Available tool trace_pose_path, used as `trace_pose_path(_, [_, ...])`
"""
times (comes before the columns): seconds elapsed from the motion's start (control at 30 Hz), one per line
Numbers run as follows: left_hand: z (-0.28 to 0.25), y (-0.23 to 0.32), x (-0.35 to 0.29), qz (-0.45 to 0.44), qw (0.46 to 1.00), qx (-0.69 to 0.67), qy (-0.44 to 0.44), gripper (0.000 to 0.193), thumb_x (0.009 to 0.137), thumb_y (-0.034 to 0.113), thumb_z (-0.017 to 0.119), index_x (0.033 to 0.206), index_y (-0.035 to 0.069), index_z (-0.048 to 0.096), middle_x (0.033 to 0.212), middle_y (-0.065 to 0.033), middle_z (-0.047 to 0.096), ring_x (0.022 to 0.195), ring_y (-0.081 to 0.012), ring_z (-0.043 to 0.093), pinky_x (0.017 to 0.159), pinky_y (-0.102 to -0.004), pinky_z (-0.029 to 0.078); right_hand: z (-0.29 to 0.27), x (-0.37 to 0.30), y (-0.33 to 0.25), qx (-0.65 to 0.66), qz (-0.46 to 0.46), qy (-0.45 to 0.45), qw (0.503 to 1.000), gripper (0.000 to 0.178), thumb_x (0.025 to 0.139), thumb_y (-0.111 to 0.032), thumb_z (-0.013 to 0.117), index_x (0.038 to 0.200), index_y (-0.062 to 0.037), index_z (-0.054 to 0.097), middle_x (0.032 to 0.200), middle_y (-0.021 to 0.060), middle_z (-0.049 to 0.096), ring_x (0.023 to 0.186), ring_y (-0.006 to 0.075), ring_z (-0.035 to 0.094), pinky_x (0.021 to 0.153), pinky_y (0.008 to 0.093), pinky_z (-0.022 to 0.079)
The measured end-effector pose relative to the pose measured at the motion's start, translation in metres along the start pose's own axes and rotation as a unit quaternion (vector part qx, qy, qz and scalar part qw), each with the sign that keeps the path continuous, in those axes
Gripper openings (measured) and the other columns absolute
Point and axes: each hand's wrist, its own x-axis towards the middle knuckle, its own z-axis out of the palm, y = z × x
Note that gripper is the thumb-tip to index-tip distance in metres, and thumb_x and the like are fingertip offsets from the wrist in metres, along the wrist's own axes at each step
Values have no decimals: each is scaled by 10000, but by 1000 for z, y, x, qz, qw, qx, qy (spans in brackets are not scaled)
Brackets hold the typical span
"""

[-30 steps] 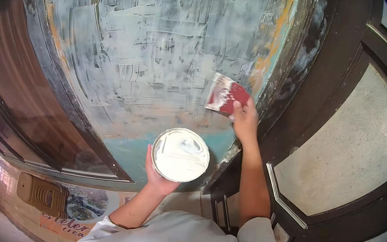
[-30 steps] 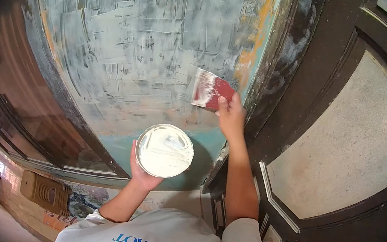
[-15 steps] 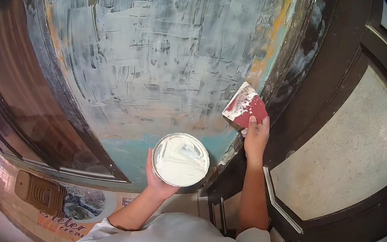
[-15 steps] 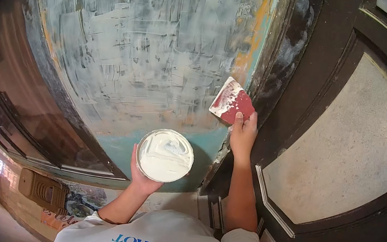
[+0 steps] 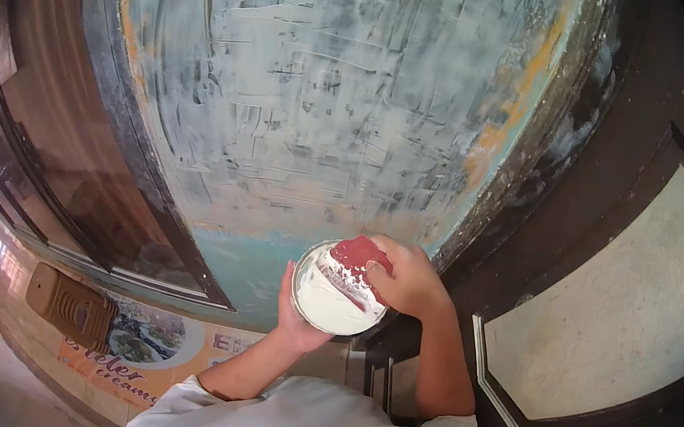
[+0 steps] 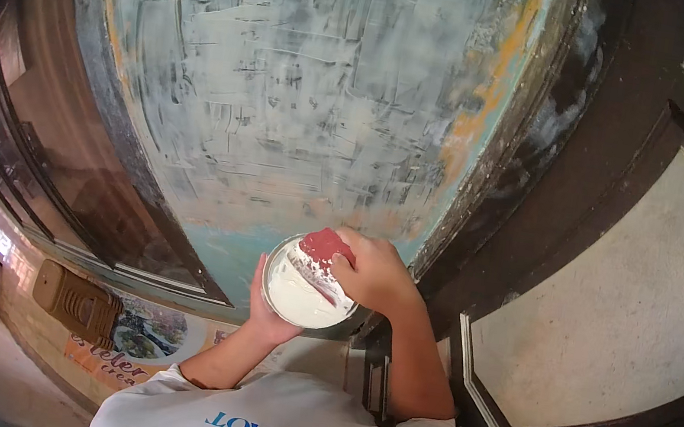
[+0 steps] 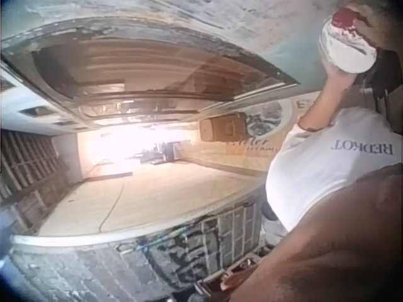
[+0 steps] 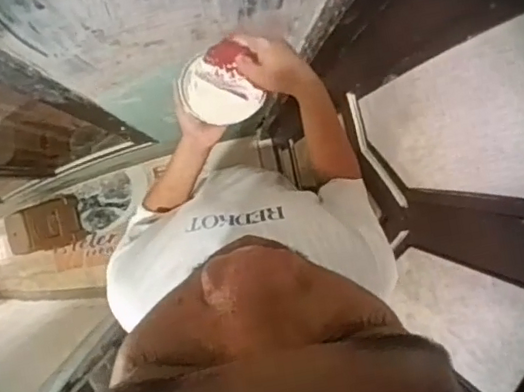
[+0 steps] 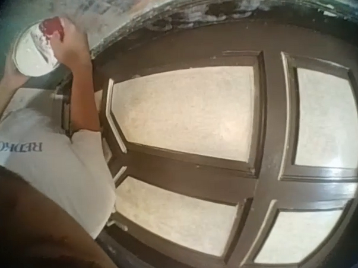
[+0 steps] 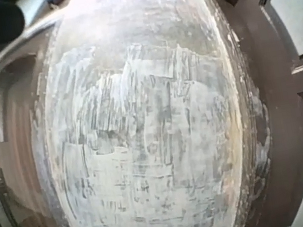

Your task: Applying white wall putty to a surface using a putty knife/scraper.

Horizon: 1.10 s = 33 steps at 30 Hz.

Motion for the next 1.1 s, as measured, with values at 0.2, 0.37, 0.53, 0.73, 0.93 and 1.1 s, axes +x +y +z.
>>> trace_pose_path(0.2, [-4,16,-1,22,999,-44,-22,786,956,709,341,1534,180,405,1539,-79,460,1392,-342,455,1166,-538,340,8,27,-22,-30,-27,-82,996,368,879,-150,617,1215,-2,640,964,226,711,858,339,699,798,388,537])
trace_pose_path(0.37, [-20,43,-10,35,996,-67,-36,781,957,708,348,1528,180,413,1527,-82,472,1384,-340,463,1155,-535,354,29,41,-31,17,-64,-61,996,393,893,-129,620,1260,13,616,1003,214,710,895,294,692,829,373,529])
trace_pose_path(0.53, [-22,87,-26,74,994,-79,-20,788,957,704,350,1527,165,421,1548,-86,453,1396,-345,449,1168,-535,337,58,58,-32,163,-59,-14,985,304,976,-98,584,1260,10,575,1059,79,685,939,132,635,839,296,508])
trace_pose_path(0.73, [-31,156,-40,121,990,-51,-52,773,954,683,384,1517,155,435,1548,-101,453,1398,-349,445,1177,-527,327,129,80,-33,364,-41,45,930,233,1016,-102,563,1226,-36,486,980,47,657,751,87,598,624,257,484])
trace_pose_path(0.93, [-52,214,-51,146,986,-76,-26,773,949,673,413,1517,147,429,1540,-105,458,1399,-349,439,1176,-543,318,177,112,-62,393,-98,99,909,257,1016,-111,573,1228,-10,469,982,60,657,768,101,610,635,267,501])
trace_pose_path(1.1, [-64,248,-61,127,986,-95,-44,776,948,678,411,1516,150,430,1562,-111,430,1425,-352,403,1194,-556,285,192,146,-96,319,-115,176,924,273,1017,-143,588,1213,20,492,1016,86,677,804,105,637,677,274,541])
